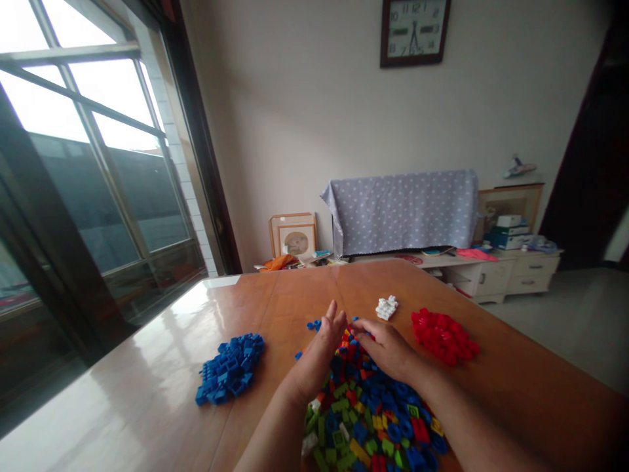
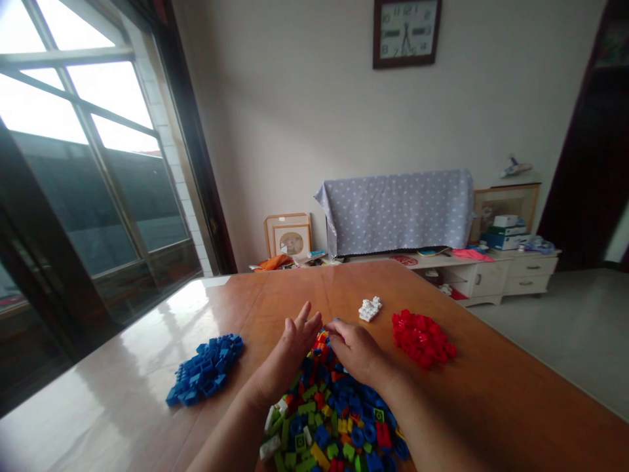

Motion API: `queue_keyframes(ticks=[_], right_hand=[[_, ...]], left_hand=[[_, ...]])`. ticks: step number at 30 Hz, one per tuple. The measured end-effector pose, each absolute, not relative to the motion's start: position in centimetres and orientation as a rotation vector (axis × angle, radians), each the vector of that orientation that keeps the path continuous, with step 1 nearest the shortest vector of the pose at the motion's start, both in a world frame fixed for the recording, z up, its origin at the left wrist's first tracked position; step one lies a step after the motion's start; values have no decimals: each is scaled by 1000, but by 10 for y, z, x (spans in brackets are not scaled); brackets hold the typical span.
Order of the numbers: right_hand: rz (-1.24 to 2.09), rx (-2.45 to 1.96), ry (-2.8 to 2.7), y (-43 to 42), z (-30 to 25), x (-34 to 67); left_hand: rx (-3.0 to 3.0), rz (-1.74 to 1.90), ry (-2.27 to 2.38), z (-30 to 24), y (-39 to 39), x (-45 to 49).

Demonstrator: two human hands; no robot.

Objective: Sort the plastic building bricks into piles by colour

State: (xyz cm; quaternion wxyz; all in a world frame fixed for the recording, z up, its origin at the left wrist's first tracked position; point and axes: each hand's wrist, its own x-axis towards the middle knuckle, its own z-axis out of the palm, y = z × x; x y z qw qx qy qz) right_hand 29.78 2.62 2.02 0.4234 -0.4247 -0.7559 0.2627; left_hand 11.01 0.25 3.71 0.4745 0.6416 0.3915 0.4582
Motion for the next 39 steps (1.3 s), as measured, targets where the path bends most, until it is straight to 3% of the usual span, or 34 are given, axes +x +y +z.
queue_keyframes(ticks=[3,12,21,28,39], right_hand=[[597,-1073,-1927,26,17,295],[530,-1169,-1854,41,0,305],[641,-1422,-1585,77,-13,323],[754,-1552,-1785,96,12,297],[643,-1855,-2193,138,-2,247]], left_hand=[[1541,1252,874,34,13,108],[718,1697,1027,22,46,74],[246,1662,1154,16,56,48],[214,1695,1095,15,56,42],[59,1745,992,15,58,39]])
